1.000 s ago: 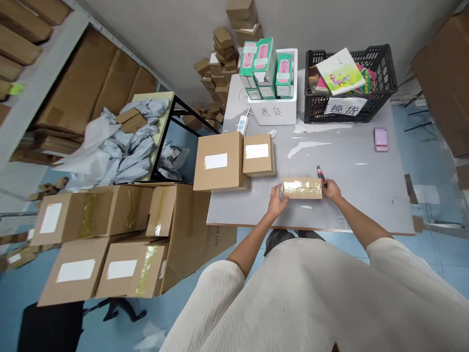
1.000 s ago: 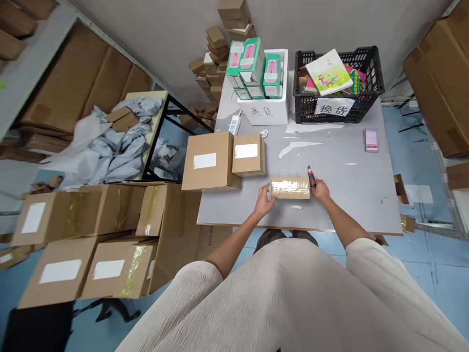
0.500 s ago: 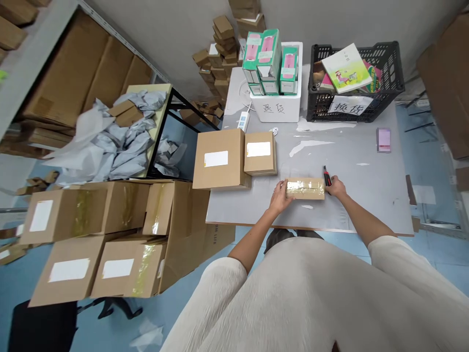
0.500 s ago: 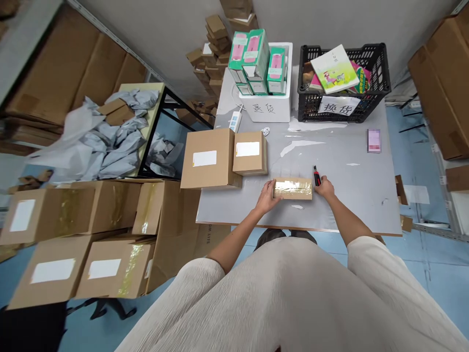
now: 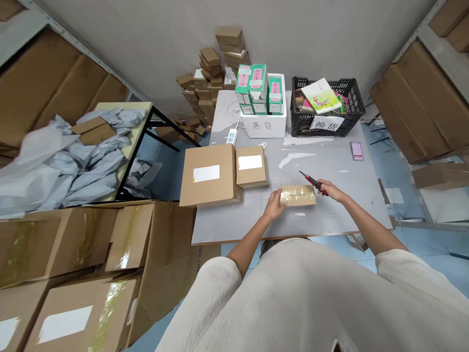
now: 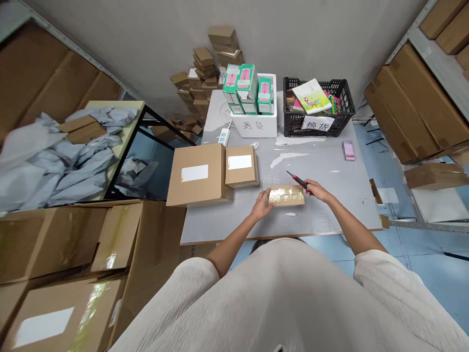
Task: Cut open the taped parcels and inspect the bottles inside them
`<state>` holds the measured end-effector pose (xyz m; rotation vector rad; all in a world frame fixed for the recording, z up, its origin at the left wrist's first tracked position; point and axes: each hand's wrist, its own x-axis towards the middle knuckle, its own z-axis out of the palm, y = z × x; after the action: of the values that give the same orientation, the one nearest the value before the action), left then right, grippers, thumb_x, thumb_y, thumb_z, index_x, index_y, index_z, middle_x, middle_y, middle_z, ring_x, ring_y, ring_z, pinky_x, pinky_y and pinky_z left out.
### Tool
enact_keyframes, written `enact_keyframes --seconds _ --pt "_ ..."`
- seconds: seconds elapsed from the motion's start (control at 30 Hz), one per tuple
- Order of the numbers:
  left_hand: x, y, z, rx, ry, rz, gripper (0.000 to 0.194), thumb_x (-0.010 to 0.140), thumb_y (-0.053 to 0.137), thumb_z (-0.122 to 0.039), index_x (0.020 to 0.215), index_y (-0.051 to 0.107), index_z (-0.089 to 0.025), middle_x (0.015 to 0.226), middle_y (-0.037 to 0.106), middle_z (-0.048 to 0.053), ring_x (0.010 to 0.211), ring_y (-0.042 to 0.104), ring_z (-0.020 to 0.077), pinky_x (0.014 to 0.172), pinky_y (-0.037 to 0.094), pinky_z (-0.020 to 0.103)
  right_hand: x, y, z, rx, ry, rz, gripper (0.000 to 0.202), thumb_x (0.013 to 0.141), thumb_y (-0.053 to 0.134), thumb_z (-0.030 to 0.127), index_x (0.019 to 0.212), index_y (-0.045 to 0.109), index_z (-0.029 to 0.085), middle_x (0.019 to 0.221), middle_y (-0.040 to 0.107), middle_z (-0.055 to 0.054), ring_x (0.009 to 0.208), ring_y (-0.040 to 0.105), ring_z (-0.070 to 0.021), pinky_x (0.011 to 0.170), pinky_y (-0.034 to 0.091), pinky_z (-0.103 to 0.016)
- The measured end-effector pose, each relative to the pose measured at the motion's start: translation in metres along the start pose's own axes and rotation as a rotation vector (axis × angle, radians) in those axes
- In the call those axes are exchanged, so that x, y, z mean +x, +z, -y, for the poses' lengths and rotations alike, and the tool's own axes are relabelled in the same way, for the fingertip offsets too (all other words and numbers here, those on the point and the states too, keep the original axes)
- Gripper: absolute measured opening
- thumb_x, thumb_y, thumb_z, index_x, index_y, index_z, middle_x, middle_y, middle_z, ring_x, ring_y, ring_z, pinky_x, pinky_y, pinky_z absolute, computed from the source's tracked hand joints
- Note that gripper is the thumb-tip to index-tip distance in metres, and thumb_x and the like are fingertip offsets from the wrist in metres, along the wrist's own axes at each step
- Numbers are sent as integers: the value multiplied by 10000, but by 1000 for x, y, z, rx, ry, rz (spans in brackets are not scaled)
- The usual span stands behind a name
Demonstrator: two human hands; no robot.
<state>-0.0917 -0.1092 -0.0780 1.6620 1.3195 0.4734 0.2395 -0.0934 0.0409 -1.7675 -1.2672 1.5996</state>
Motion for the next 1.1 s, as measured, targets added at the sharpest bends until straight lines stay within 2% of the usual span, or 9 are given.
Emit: enact_keyframes --seconds 0.1,0.2,0.3,0.37,0.5,0.67,0.9,1.1 --pt "2 -1 6 -41 30 4 813 905 729 -342 1658 429 -281 1586 492 153 1480 504 354 1259 396 526 -10 20 14 -147 -24 43 359 872 661 490 1088 718 208 770 686 -26 720 615 -210 675 506 -324" --pt "4 -1 10 -89 37 5 812 904 728 -343 1661 439 -286 1539 538 138 1458 520 331 1261 398 508 -17 34 20 -350 -147 7 456 934 666 584 1238 715 249 976 775 -39 872 672 -243 818 551 -367" --pt "6 2 12 -142 42 -1 742 945 668 -340 1655 460 -287 1522 558 130 1464 516 312 1265 392 497 -20 42 21 -523 -275 20 410 1022 583 538 1324 724 301 1224 795 -47 1072 704 -284 974 545 -416" --pt "9 4 13 -169 45 -15 691 967 629 -328 1641 483 -286 1513 568 126 1464 516 301 1265 389 493 -19 47 21 -632 -341 38 380 1049 553 486 1319 750 305 1318 778 -57 1162 702 -303 1019 529 -423" --pt "12 8 15 -207 42 -50 673 952 651 -295 1614 529 -286 1492 585 121 1405 565 288 1236 426 477 -13 57 22 -842 -378 62 348 1052 564 412 1286 786 281 1281 784 -93 1156 708 -312 962 530 -390" --pt "13 9 18 -264 30 -67 715 915 705 -277 1611 542 -308 1446 620 113 1269 642 277 1112 532 454 -4 71 25 -990 -365 59 351 1063 564 395 1319 780 292 1189 779 -96 1107 700 -284 871 512 -335" --pt "12 10 19 -283 35 -72 718 905 709 -258 1603 551 -314 1427 621 117 1201 663 265 1085 553 450 2 79 25 -1033 -348 42 286 1059 597 376 1238 806 297 1184 771 -95 1070 702 -282 863 504 -328" --pt "12 11 20 -314 34 -61 709 908 705 -242 1598 554 -301 1444 601 121 1204 666 259 1105 542 455 2 80 26 -1041 -341 28 304 1053 599 365 1279 794 310 1227 772 -86 1081 705 -279 875 512 -328"
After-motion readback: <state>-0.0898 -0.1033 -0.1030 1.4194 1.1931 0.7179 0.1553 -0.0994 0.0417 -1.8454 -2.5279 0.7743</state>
